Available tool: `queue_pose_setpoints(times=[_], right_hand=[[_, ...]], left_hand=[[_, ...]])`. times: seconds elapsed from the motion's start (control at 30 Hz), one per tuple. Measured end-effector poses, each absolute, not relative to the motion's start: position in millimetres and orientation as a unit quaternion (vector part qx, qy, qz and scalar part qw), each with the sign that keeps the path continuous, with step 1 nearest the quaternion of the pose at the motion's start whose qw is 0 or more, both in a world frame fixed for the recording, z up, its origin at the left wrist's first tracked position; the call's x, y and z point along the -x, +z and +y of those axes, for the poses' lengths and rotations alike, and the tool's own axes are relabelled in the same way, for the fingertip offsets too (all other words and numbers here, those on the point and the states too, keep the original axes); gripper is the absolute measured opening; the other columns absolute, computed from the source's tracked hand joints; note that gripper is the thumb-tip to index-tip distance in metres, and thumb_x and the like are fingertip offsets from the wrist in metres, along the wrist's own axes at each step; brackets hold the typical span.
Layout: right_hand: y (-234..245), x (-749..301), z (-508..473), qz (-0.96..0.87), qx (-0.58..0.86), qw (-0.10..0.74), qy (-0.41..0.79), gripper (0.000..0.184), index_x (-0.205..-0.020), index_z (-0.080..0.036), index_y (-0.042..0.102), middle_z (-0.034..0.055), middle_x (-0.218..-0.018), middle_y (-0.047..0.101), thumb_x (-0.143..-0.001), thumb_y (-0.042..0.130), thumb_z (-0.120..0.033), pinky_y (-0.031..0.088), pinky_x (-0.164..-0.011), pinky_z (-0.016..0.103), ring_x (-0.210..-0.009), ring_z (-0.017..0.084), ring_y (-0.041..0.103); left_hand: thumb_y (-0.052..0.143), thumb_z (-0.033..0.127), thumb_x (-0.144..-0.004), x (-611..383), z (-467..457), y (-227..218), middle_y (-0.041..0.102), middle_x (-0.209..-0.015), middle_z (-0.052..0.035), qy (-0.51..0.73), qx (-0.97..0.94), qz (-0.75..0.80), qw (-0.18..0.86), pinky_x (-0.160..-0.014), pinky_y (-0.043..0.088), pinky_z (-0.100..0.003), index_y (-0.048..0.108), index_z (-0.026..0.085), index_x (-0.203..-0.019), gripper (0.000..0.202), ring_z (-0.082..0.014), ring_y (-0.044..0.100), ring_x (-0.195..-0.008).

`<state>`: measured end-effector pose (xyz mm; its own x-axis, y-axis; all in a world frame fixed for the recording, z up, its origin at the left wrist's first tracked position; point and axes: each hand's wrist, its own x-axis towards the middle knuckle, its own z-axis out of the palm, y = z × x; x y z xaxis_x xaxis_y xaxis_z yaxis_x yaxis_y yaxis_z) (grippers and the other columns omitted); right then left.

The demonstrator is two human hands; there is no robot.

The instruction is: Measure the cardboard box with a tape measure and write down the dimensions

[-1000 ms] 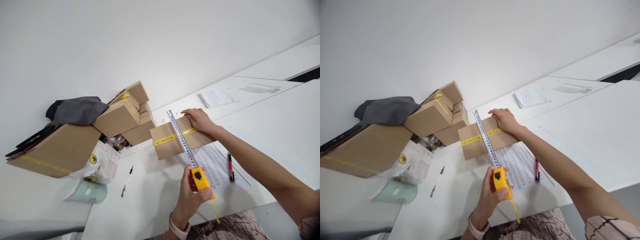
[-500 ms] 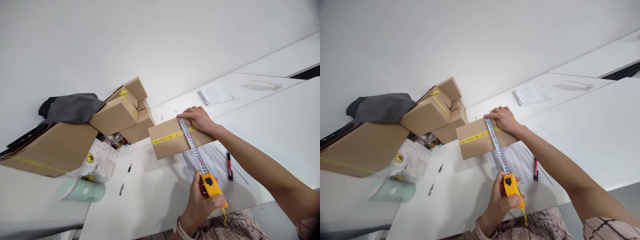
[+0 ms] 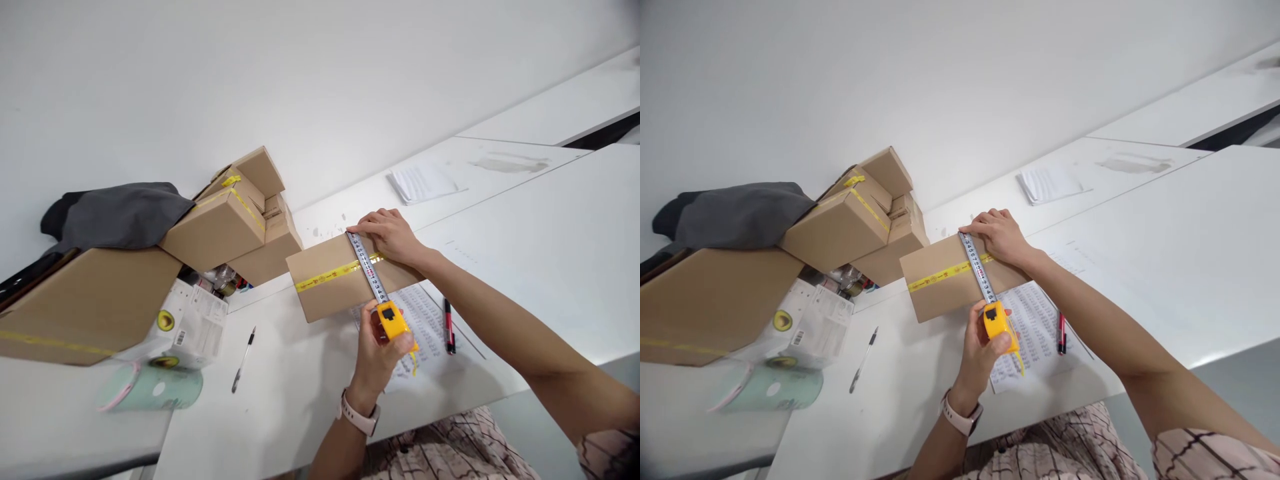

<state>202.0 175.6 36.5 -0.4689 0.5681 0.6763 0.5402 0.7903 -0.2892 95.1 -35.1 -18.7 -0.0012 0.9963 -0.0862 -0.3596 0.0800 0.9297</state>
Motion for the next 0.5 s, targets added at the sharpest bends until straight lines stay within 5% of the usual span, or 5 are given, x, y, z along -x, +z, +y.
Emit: queue_pose_setpoints(times=[0.5], right_hand=[[40, -204, 168, -0.861, 0.347, 0.371, 0.017, 0.048, -0.131, -0.032, 0.070, 0.0080, -0.113, 0.073, -0.103, 0.034, -0.017, 0.035, -0.087, 0.043, -0.098, 0.026, 0.056]], left_hand=[[0.090, 0.044, -0.069, -98, -37, -30, 0.062, -0.121, -0.0076, 0.561, -0.377, 0.426, 0.601, -0.084, 0.058, -0.035, 0.050, 0.024, -0.127, 0.073, -0.0182, 0.065, -0.093]])
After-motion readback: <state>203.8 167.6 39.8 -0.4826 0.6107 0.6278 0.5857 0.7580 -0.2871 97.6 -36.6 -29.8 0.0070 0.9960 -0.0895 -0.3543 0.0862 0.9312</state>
